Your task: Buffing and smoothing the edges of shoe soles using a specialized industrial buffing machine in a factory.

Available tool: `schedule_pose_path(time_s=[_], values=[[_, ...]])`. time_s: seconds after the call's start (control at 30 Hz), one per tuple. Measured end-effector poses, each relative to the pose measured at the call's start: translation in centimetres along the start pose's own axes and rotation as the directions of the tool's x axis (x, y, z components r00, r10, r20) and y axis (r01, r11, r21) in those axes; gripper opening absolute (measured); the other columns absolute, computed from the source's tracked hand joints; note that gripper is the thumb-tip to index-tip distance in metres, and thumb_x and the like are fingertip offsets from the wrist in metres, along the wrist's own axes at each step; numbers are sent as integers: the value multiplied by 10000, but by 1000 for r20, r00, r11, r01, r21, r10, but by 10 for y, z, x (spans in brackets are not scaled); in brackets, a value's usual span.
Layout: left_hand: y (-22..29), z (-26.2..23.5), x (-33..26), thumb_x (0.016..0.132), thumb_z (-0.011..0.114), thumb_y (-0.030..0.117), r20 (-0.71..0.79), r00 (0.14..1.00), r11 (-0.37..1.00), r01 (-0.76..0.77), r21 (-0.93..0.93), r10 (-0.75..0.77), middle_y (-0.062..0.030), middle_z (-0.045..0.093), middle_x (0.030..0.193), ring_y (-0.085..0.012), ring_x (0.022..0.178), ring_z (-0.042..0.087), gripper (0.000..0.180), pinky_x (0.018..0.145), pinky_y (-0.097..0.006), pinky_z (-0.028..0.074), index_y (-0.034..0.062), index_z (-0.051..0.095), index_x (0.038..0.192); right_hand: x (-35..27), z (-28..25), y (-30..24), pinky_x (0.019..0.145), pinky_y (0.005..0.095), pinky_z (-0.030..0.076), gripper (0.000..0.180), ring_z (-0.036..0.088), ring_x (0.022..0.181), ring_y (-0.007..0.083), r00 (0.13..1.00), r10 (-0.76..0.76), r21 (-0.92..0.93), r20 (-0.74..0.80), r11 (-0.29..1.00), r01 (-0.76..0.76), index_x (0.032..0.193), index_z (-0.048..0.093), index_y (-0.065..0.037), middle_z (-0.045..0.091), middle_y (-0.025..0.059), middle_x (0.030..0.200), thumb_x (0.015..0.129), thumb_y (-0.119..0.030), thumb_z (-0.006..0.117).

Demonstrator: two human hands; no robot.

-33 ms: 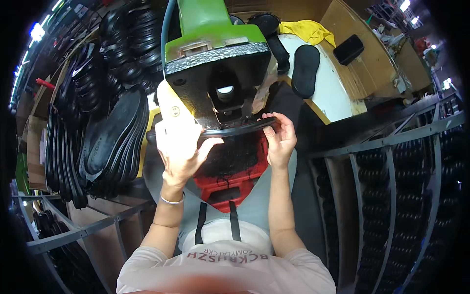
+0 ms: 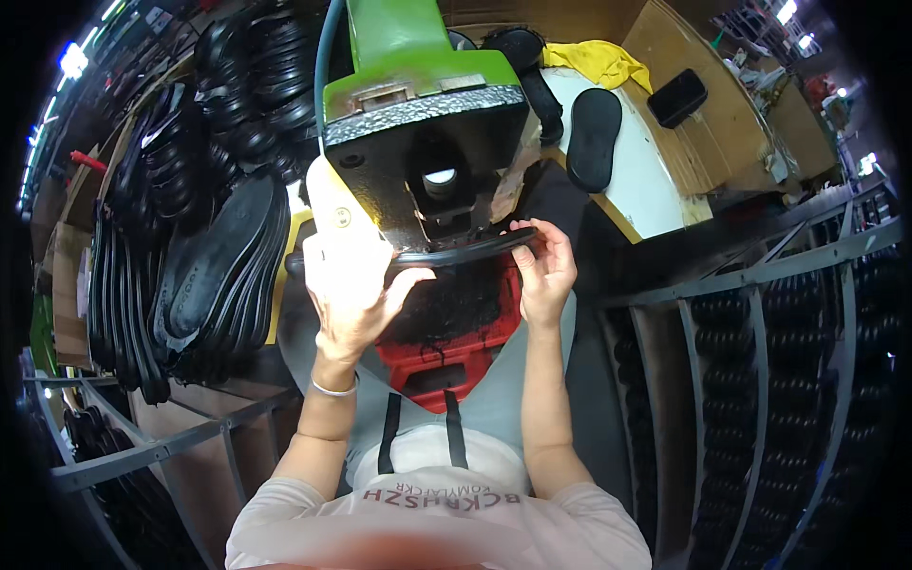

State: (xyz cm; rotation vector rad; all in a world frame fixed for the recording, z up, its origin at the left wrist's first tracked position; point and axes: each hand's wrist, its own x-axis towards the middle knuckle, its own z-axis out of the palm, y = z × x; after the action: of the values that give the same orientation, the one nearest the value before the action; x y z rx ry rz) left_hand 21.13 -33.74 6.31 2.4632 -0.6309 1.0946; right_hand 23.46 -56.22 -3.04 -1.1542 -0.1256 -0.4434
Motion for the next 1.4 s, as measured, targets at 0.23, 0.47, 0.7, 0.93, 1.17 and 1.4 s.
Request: schedule_pose_path(time_s=[0.23,0.47,0.7,0.93,1.17,1.4], values=[[-16,1,-8,581,855,328,41,999,1000,22,-1,-22,0,608,719,-211,699,568,367,734,-370,392,111,675,816,-3,6,4,904,295,476,400,587,1002,171,1000,14,-95,5,995,-13,1197,522,41,623,127,1084,835,12,688],[-34,-7,-24,659,794,319,61,987,988,151,-41,-148,-20,556,675,-216,655,534,310,748,-381,382,103,597,761,-10,29,1,891,283,476,399,582,994,168,995,-27,-154,92,987,41,1192,506,57,603,123,1092,828,55,667],[-41,6,-65,590,863,252,-45,946,944,315,-95,-320,-28,563,702,-228,664,528,369,713,-357,390,92,596,788,-28,49,5,910,325,508,462,592,1033,214,995,-40,-193,92,980,57,1171,493,80,523,130,1169,752,176,663],[-44,27,-106,594,845,176,-172,937,950,287,-124,-306,-40,616,732,-238,711,559,316,791,-396,421,68,652,820,-38,53,10,904,333,502,492,604,995,228,959,-157,-528,234,808,261,1127,528,62,559,103,1097,687,155,729],[-39,1,-96,640,817,233,-139,974,981,188,52,-179,-12,587,709,-191,677,528,284,846,-428,422,56,671,809,-40,52,14,938,333,482,518,579,1059,227,988,-17,-116,151,993,35,1189,480,64,542,130,1139,722,180,672],[-29,4,-85,632,821,242,-42,988,987,153,57,-151,-14,589,720,-195,679,524,297,811,-417,419,67,683,829,-40,29,16,952,346,475,496,573,1088,240,990,6,-69,141,998,4,1229,466,56,539,174,1203,781,113,671]])
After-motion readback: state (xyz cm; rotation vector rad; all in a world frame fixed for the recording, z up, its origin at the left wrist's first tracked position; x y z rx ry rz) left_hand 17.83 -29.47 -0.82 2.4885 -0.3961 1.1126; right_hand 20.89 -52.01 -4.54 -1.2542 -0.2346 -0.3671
